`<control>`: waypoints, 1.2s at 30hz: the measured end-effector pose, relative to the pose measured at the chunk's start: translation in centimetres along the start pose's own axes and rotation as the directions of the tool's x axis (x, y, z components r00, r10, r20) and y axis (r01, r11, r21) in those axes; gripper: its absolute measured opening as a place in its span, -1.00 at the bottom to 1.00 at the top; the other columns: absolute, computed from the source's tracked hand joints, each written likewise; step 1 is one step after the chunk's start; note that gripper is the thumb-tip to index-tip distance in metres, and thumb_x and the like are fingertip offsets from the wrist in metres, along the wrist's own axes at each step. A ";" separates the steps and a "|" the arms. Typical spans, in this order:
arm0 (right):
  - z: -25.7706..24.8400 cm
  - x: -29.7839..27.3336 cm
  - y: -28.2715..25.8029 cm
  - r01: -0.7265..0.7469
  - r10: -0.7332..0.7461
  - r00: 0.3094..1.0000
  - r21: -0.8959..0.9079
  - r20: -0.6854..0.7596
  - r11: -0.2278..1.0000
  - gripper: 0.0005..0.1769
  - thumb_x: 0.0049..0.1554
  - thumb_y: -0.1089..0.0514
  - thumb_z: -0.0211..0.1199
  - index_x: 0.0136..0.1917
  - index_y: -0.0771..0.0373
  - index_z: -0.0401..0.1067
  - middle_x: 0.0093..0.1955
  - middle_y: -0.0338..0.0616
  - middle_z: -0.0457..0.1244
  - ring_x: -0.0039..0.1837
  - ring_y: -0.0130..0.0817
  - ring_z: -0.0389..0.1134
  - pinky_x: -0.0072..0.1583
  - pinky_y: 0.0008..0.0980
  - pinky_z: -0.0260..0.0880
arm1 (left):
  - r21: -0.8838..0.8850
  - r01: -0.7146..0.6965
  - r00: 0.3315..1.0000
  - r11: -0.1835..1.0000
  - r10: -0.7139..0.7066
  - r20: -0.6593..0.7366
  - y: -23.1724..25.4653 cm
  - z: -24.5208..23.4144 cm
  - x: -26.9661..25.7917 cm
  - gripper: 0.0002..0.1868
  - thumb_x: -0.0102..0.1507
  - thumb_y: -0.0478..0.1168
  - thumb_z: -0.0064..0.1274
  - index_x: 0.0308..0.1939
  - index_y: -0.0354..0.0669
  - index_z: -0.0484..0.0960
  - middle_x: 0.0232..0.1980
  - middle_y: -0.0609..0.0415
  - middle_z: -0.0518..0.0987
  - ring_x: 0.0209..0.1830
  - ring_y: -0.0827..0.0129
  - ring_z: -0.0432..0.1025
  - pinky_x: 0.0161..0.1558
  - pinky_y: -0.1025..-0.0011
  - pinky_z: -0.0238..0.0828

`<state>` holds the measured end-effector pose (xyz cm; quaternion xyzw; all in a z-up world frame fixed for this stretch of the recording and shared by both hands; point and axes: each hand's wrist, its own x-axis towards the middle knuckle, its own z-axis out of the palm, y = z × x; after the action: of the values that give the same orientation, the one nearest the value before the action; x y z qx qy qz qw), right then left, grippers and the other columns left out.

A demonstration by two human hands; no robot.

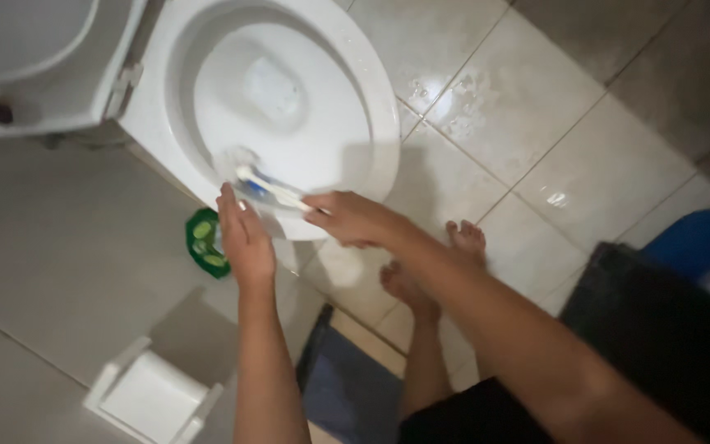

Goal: The person scrubs the inside of a toilet bowl using a toilet brush. They apply cleaning liquid from a bottle onto the brush and continue scrubbing the bowl's interior surfaces.

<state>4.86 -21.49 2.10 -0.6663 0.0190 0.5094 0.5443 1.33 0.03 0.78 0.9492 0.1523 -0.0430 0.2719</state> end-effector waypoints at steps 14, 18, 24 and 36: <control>-4.4 -3.8 -1.2 -0.039 0.144 0.966 -0.425 0.217 0.904 -0.37 0.35 -0.20 -0.07 0.63 -0.08 0.09 -0.23 -0.02 0.35 -0.46 -0.39 0.21 -0.36 -0.35 0.28 | -0.339 0.341 0.924 0.877 -0.380 -0.054 4.0 1.3 -6.4 -0.43 0.48 -0.09 -0.37 0.53 -0.30 0.19 0.60 -0.24 0.15 0.63 -0.05 -0.04 0.55 0.16 -0.19; -6.9 -6.5 -4.8 -0.225 0.364 0.920 -0.564 0.144 0.794 -0.36 0.31 -0.22 -0.11 0.64 -0.27 0.06 -0.46 0.02 0.16 -0.56 -0.33 0.07 -0.45 -0.29 0.15 | -0.373 0.268 0.933 0.888 -0.336 -0.130 5.3 2.0 -6.8 -0.42 0.50 -0.08 -0.34 0.54 -0.33 0.19 0.61 -0.28 0.17 0.65 -0.08 -0.02 0.56 0.17 -0.11; -2.6 -1.4 -8.1 -0.143 0.221 0.966 -0.437 0.132 0.888 -0.37 0.30 -0.17 -0.12 0.63 -0.27 0.04 -0.55 -0.18 0.12 -0.60 -0.40 0.08 -0.52 -0.33 0.15 | -0.436 0.288 0.906 0.853 -0.389 -0.163 6.5 3.4 -7.0 -0.42 0.50 -0.07 -0.34 0.54 -0.32 0.19 0.61 -0.27 0.18 0.66 -0.08 -0.01 0.56 0.17 -0.09; -13.2 -6.2 -10.1 -0.118 0.500 0.844 -0.843 0.193 0.525 -0.35 0.31 -0.24 -0.07 0.64 -0.34 0.09 -0.47 -0.35 0.10 -0.53 -0.42 -0.04 -0.43 -0.33 0.07 | -0.390 0.419 0.827 0.820 -0.522 -0.208 10.8 4.0 -9.4 -0.37 0.50 -0.01 -0.35 0.57 -0.28 0.13 0.62 -0.21 0.15 0.66 -0.05 -0.04 0.59 0.11 -0.17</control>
<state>16.43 -30.51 12.07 -0.6994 -0.2074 0.6802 0.0714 -4.24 -13.32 4.35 0.8170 0.4297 0.0638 0.3793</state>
